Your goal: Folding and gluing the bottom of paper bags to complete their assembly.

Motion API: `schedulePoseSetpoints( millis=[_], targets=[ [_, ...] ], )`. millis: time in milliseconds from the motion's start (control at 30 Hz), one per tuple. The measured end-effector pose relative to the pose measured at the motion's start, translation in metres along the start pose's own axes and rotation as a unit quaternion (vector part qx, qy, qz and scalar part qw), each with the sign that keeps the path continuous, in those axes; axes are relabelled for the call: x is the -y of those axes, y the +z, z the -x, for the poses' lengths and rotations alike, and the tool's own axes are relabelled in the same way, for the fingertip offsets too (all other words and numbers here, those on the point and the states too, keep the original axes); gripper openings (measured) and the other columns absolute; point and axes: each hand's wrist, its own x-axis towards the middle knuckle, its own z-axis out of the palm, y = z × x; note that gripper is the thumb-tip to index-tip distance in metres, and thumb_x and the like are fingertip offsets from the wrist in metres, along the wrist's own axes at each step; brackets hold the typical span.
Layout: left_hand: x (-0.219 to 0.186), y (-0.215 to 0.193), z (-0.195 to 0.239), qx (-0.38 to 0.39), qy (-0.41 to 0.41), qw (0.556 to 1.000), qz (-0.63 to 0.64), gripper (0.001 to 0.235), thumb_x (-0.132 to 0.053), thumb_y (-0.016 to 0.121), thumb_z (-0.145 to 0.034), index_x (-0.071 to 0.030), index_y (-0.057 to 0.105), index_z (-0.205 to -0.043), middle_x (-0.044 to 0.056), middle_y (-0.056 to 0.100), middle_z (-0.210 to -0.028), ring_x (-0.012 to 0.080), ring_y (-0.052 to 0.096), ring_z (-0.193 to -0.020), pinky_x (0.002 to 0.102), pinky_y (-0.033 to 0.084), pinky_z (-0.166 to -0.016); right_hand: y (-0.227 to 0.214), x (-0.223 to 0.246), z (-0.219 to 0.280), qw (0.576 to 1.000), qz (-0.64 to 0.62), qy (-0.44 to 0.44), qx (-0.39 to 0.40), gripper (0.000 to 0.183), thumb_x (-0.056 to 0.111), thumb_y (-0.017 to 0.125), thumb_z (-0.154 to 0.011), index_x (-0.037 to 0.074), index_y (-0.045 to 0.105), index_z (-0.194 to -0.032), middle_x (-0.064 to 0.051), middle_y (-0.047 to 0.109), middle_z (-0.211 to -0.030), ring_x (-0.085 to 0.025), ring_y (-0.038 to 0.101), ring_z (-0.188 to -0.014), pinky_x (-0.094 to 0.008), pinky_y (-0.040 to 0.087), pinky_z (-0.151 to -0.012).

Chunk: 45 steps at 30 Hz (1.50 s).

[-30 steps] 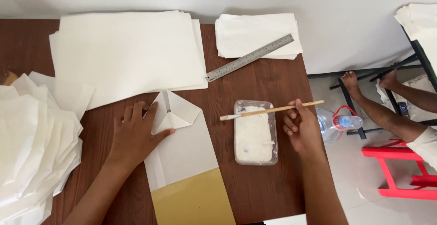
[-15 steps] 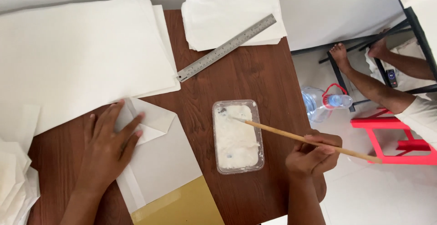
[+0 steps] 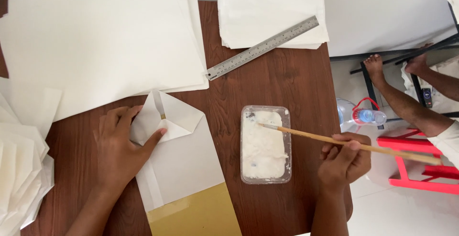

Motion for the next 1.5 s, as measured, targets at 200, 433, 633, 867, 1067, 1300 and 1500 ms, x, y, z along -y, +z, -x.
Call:
schedulePoseSetpoints(
  millis=[200,433,633,867,1067,1300,1500],
  targets=[
    [-0.009,-0.01,-0.006,0.078,-0.056,0.991,0.09,0.083,-0.042,0.084,-0.078,-0.007,0.054,-0.146,0.006,0.063,-0.119,0.0272,0.056,-0.095,0.045,0.048,-0.091,0.006,-0.002,0.011,0.985,-0.005,-0.118,-0.13,0.048,0.049,0.04,-0.112,0.006,0.046,-0.093,-0.005,0.037,-0.064,-0.013,0.033,-0.045,-0.024,0.024,-0.04],
    [-0.013,-0.012,-0.013,0.031,-0.109,0.958,0.262,0.046,-0.017,0.081,-0.095,0.007,0.066,-0.132,0.02,0.063,-0.097,0.0316,0.058,-0.09,0.048,0.048,-0.081,-0.006,-0.042,0.023,0.98,-0.014,-0.185,-0.07,0.044,0.041,0.034,-0.112,0.006,0.049,-0.091,-0.004,0.049,-0.065,-0.006,0.041,-0.044,-0.017,0.036,-0.042],
    [0.0,-0.005,-0.024,0.026,-0.129,0.948,0.29,0.018,-0.016,0.075,-0.106,-0.001,0.075,-0.115,0.014,0.062,-0.087,0.0245,0.059,-0.083,0.042,0.051,-0.077,0.003,-0.046,0.024,0.963,-0.003,-0.264,-0.059,0.044,0.03,0.035,-0.11,0.002,0.051,-0.081,-0.005,0.052,-0.062,-0.007,0.04,-0.039,-0.016,0.035,-0.038],
    [0.018,0.011,-0.06,0.077,-0.165,0.962,0.204,0.024,-0.028,0.074,-0.111,-0.006,0.079,-0.102,0.013,0.068,-0.077,0.0266,0.066,-0.07,0.039,0.053,-0.062,0.001,-0.051,0.02,0.947,-0.103,-0.304,-0.028,0.041,0.026,0.032,-0.11,0.004,0.05,-0.08,-0.002,0.047,-0.059,-0.004,0.036,-0.039,-0.015,0.033,-0.036],
    [0.006,0.011,-0.074,0.048,-0.097,0.99,0.093,0.021,-0.022,0.076,-0.112,-0.005,0.078,-0.101,0.015,0.07,-0.075,0.0314,0.069,-0.066,0.041,0.054,-0.057,0.008,-0.039,0.017,0.954,-0.087,-0.288,-0.004,0.046,0.028,0.032,-0.109,0.0,0.053,-0.08,0.001,0.043,-0.052,-0.003,0.032,-0.033,-0.015,0.031,-0.032],
    [0.015,0.023,-0.065,-0.075,0.038,0.993,-0.085,0.016,-0.019,0.078,-0.114,-0.008,0.076,-0.103,0.004,0.07,-0.074,0.0194,0.069,-0.062,0.03,0.058,-0.06,0.004,-0.033,0.024,0.956,-0.14,-0.259,-0.006,0.045,0.029,0.031,-0.111,0.004,0.05,-0.078,0.0,0.045,-0.057,-0.002,0.034,-0.037,-0.014,0.031,-0.035],
    [0.015,-0.002,-0.05,-0.057,0.018,0.997,-0.057,0.017,-0.028,0.075,-0.111,-0.014,0.076,-0.102,-0.005,0.072,-0.094,0.0136,0.066,-0.073,0.034,0.043,-0.051,0.015,-0.001,0.027,0.975,-0.041,-0.206,-0.076,0.047,0.039,0.037,-0.113,0.005,0.047,-0.082,-0.005,0.039,-0.055,-0.013,0.033,-0.037,-0.024,0.017,-0.037]
  ],
)
